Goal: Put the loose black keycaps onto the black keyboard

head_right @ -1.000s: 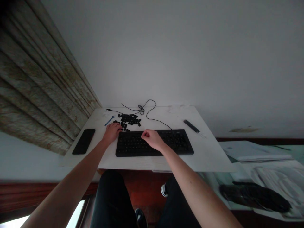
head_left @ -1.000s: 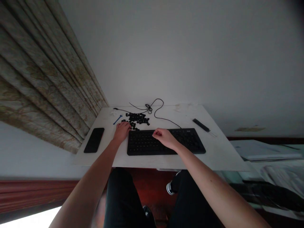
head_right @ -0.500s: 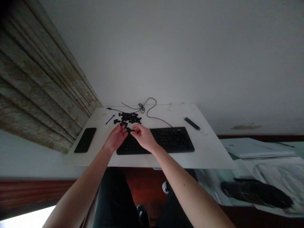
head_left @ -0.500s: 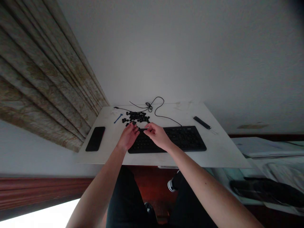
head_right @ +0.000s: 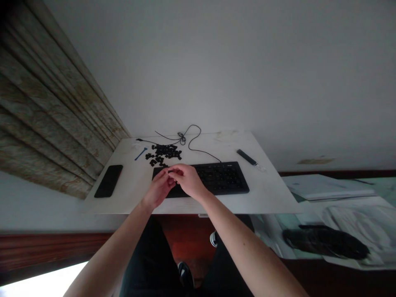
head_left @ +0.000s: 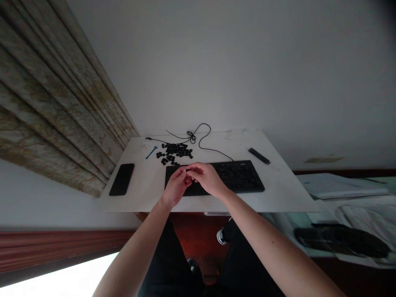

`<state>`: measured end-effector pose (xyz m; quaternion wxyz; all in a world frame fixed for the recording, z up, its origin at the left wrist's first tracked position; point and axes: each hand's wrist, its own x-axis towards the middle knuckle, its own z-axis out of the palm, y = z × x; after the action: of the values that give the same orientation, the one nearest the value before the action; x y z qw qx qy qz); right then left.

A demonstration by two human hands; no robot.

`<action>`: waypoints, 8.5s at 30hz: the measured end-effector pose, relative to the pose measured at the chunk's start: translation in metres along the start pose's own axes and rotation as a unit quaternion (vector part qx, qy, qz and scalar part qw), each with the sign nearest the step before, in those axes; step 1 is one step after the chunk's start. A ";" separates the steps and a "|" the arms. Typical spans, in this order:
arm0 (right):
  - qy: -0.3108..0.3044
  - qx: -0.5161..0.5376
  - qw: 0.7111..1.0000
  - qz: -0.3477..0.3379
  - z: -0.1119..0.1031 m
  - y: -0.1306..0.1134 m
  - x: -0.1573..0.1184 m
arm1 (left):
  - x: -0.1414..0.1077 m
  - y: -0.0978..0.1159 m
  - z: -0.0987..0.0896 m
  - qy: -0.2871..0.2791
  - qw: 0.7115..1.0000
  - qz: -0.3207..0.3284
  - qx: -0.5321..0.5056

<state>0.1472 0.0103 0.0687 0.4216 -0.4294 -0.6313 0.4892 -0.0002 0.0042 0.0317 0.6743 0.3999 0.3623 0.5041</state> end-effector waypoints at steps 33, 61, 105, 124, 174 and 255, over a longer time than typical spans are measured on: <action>-0.161 -0.294 0.937 0.101 0.031 0.043 0.038 | -0.028 -0.020 -0.091 0.017 0.772 0.252 0.584; -0.165 -0.457 0.846 0.219 0.043 0.012 0.051 | -0.026 -0.020 -0.087 0.039 0.783 0.236 0.574; -0.082 -0.379 0.903 0.184 -0.071 0.054 0.065 | 0.077 0.018 -0.139 0.067 0.671 0.165 0.720; -0.095 -0.421 0.889 0.154 -0.068 0.064 0.065 | 0.074 0.022 -0.106 0.284 0.940 0.066 0.175; 0.148 0.082 0.986 0.000 -0.011 0.059 -0.074 | -0.027 -0.045 0.054 0.084 0.991 0.001 -0.101; 0.098 0.111 0.984 0.101 -0.047 0.021 -0.089 | -0.040 -0.041 0.059 0.063 0.925 0.214 0.309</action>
<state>0.2193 -0.0594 0.0463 0.4744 -0.4873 -0.4822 0.5522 0.0595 -0.0523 0.0224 0.3693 0.6239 0.4479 0.5232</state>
